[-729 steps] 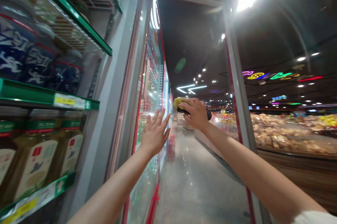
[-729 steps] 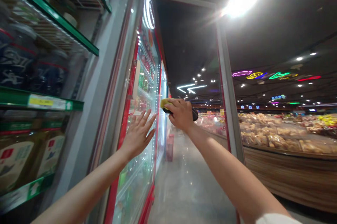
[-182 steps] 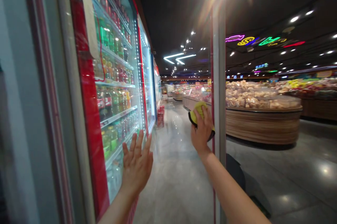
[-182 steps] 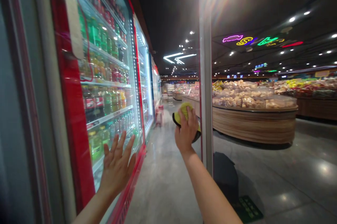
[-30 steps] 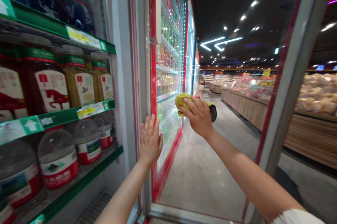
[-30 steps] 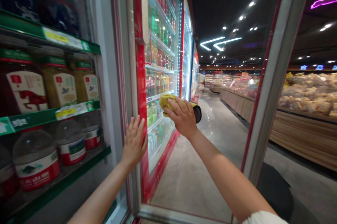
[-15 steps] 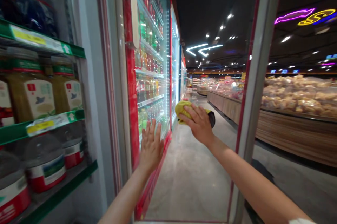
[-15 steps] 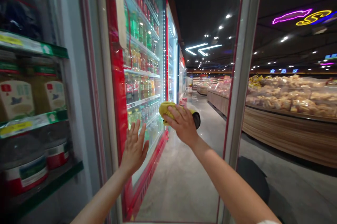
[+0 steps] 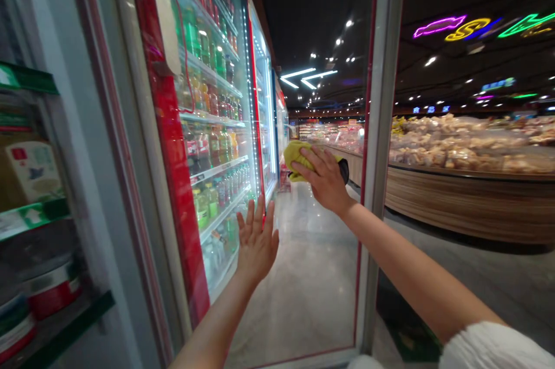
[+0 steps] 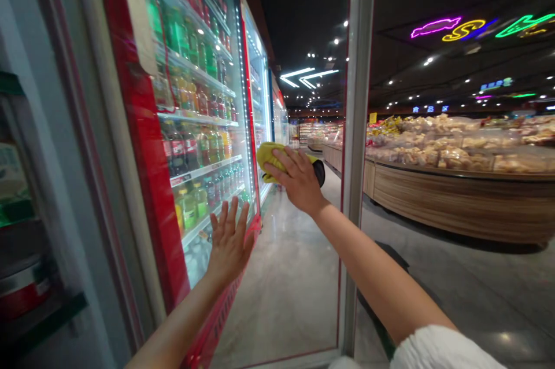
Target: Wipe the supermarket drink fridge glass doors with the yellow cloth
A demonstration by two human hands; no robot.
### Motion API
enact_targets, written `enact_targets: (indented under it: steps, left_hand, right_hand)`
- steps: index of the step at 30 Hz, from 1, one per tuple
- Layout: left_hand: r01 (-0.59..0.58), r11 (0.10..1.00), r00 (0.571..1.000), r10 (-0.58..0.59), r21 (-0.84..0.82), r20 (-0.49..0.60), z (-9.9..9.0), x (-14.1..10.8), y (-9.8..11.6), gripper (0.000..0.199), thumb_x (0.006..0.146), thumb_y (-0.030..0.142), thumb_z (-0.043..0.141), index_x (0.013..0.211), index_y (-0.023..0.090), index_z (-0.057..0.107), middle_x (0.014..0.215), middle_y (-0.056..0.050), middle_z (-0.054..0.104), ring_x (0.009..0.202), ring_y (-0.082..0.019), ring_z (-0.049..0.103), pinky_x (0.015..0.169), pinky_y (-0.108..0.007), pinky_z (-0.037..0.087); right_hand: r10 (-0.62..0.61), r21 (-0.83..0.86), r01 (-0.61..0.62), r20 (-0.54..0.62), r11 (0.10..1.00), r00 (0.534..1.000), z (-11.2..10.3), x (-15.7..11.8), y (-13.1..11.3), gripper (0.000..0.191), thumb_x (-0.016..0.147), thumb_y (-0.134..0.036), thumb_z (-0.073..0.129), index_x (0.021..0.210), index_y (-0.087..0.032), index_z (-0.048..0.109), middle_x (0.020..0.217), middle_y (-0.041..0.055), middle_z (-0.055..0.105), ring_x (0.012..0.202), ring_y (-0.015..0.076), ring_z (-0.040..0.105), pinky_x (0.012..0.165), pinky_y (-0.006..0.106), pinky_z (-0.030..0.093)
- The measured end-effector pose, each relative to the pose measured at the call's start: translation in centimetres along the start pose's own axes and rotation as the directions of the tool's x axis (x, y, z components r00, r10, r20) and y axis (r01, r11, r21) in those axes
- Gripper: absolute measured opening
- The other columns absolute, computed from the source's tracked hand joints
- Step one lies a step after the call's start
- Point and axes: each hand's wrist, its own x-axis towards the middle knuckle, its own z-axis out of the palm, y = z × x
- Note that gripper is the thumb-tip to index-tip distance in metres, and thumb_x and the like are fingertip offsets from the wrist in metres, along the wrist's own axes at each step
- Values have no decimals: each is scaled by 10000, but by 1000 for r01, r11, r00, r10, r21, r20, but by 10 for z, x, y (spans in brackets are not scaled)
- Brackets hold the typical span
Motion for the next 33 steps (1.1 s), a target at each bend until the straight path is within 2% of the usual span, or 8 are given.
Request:
enact_targets:
  steps: [4, 7, 9, 14, 20, 23, 29, 33]
  left_hand:
    - [-14, 1000, 1000, 14, -28, 9, 8, -4, 14, 815, 967, 212, 528, 1635, 233, 62, 1705, -114, 117, 1581, -281, 47, 1283, -553, 27]
    - [-34, 998, 999, 35, -57, 30, 14, -10, 22, 823, 955, 213, 545, 1634, 239, 82, 1702, -110, 135, 1578, -293, 72, 1283, -556, 22]
    - [-47, 996, 998, 51, -74, 43, 19, -11, 27, 823, 951, 209, 548, 1634, 247, 91, 1699, -104, 158, 1578, -292, 73, 1284, -554, 20]
    - [-48, 997, 997, 52, -61, 53, 27, -1, 38, 816, 961, 218, 539, 1635, 234, 78, 1696, -118, 175, 1581, -298, 31, 1269, -595, -13]
    - [-53, 994, 998, 57, -91, 37, 31, 0, 35, 809, 962, 222, 538, 1634, 250, 89, 1694, -107, 196, 1580, -301, 72, 1279, -579, 24]
    - [-76, 992, 997, 77, -97, 12, 33, -2, 31, 799, 964, 234, 537, 1633, 255, 100, 1693, -106, 197, 1581, -292, 82, 1282, -563, 23]
    - [-77, 989, 997, 76, -126, -11, 42, -3, 24, 775, 968, 234, 539, 1626, 260, 130, 1686, -93, 226, 1582, -272, 85, 1282, -543, 1]
    - [-72, 977, 997, 74, -200, 1, 47, -3, 20, 752, 979, 333, 551, 1619, 262, 163, 1682, -86, 242, 1582, -270, 111, 1280, -529, -17]
  right_hand:
    - [-123, 21, 122, 108, 992, 987, -4, -90, -25, 462, 980, -140, 569, 1385, -361, 592, 1478, 5, 581, 1502, 222, 337, 1243, 496, 290]
    - [-342, 94, 331, 152, 939, 927, -12, -141, -28, 350, 984, -227, 607, 1294, -386, 643, 1436, -43, 615, 1450, 189, 420, 1235, 464, 319]
    - [-331, 104, 317, 173, 943, 928, -17, -136, -11, 351, 992, -206, 579, 1270, -408, 654, 1426, -65, 622, 1444, 169, 435, 1237, 431, 328]
    - [145, -1, -146, 103, 989, 984, -17, -76, 35, 552, 929, -13, 456, 1355, -319, 629, 1524, 24, 535, 1516, 232, 333, 1248, 556, 292]
    - [190, -62, -189, 21, 980, 982, -5, -143, -19, 504, 922, -26, 445, 1266, -308, 682, 1427, 49, 604, 1505, 227, 354, 1208, 511, 373]
    - [203, -111, -199, 31, 974, 979, -2, -140, -19, 530, 915, -28, 453, 1302, -332, 649, 1419, 38, 615, 1470, 218, 408, 1199, 501, 369]
    - [523, -234, -551, -175, 801, 834, 7, -55, 19, 566, 908, -83, 518, 1438, -278, 553, 1528, 128, 512, 1393, 301, 455, 1101, 524, 406]
    - [605, -256, -611, -113, 749, 788, 12, -106, -22, 570, 874, -40, 514, 1396, -253, 600, 1465, 139, 548, 1312, 294, 499, 1064, 494, 447]
